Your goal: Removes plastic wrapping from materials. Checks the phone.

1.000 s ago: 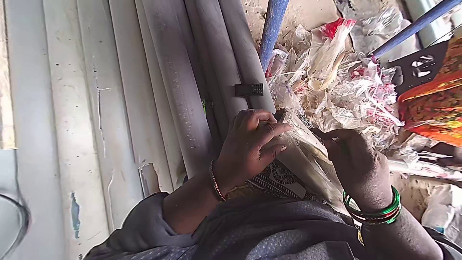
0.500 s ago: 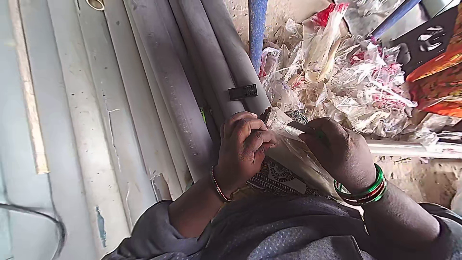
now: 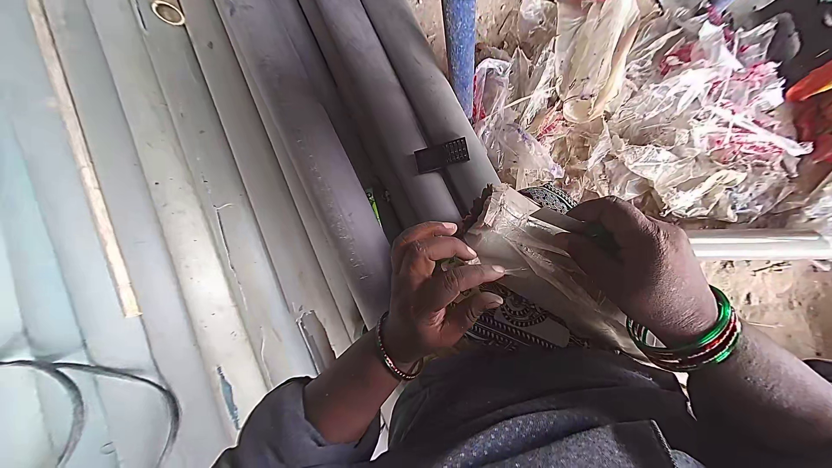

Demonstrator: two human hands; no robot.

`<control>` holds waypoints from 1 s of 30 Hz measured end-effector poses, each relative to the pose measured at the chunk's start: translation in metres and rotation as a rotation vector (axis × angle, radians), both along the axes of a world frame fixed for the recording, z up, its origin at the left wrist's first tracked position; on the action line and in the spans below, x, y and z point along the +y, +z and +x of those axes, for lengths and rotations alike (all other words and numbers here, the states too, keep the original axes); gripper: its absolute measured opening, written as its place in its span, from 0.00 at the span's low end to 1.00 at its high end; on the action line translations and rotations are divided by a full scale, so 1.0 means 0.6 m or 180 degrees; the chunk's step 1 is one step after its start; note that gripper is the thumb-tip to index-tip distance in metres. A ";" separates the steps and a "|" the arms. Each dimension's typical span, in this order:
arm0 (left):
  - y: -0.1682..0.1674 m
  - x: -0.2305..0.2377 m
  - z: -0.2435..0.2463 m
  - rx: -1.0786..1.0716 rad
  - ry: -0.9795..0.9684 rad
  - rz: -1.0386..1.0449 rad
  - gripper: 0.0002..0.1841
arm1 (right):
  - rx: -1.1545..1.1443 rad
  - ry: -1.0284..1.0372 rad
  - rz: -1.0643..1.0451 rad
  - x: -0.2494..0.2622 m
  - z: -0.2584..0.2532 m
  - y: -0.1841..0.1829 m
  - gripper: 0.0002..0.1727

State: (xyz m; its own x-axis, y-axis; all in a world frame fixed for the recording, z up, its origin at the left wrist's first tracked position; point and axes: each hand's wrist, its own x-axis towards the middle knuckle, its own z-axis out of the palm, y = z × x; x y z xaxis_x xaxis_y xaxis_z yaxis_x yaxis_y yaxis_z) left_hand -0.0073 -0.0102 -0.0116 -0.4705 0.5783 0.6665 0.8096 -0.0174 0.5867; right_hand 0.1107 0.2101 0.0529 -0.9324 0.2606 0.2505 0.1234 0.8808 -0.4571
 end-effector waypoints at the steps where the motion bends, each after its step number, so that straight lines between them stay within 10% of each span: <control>1: 0.004 0.001 -0.003 -0.0031 0.0028 0.0025 0.14 | -0.0001 0.0006 -0.0015 -0.001 -0.003 0.002 0.13; 11: 0.064 0.034 -0.131 0.0040 -0.1083 -0.0759 0.16 | 0.0013 -0.0333 -0.0684 0.009 0.035 -0.006 0.13; 18: 0.083 0.070 -0.176 0.0112 -0.1894 -0.0851 0.11 | 0.0405 -0.0746 -0.2968 0.035 0.077 -0.038 0.06; 30: 0.076 0.123 -0.138 0.0145 -0.1062 -0.0920 0.10 | 0.0556 -0.0909 -0.3690 0.051 0.073 -0.048 0.09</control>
State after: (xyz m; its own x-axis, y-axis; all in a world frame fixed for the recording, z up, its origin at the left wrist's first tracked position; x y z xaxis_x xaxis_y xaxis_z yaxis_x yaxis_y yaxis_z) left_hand -0.0898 0.0635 0.0342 -0.2004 0.8592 0.4708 0.8126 -0.1227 0.5698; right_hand 0.1543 0.2407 0.0243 -0.7813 0.6054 -0.1520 0.1047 -0.1129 -0.9881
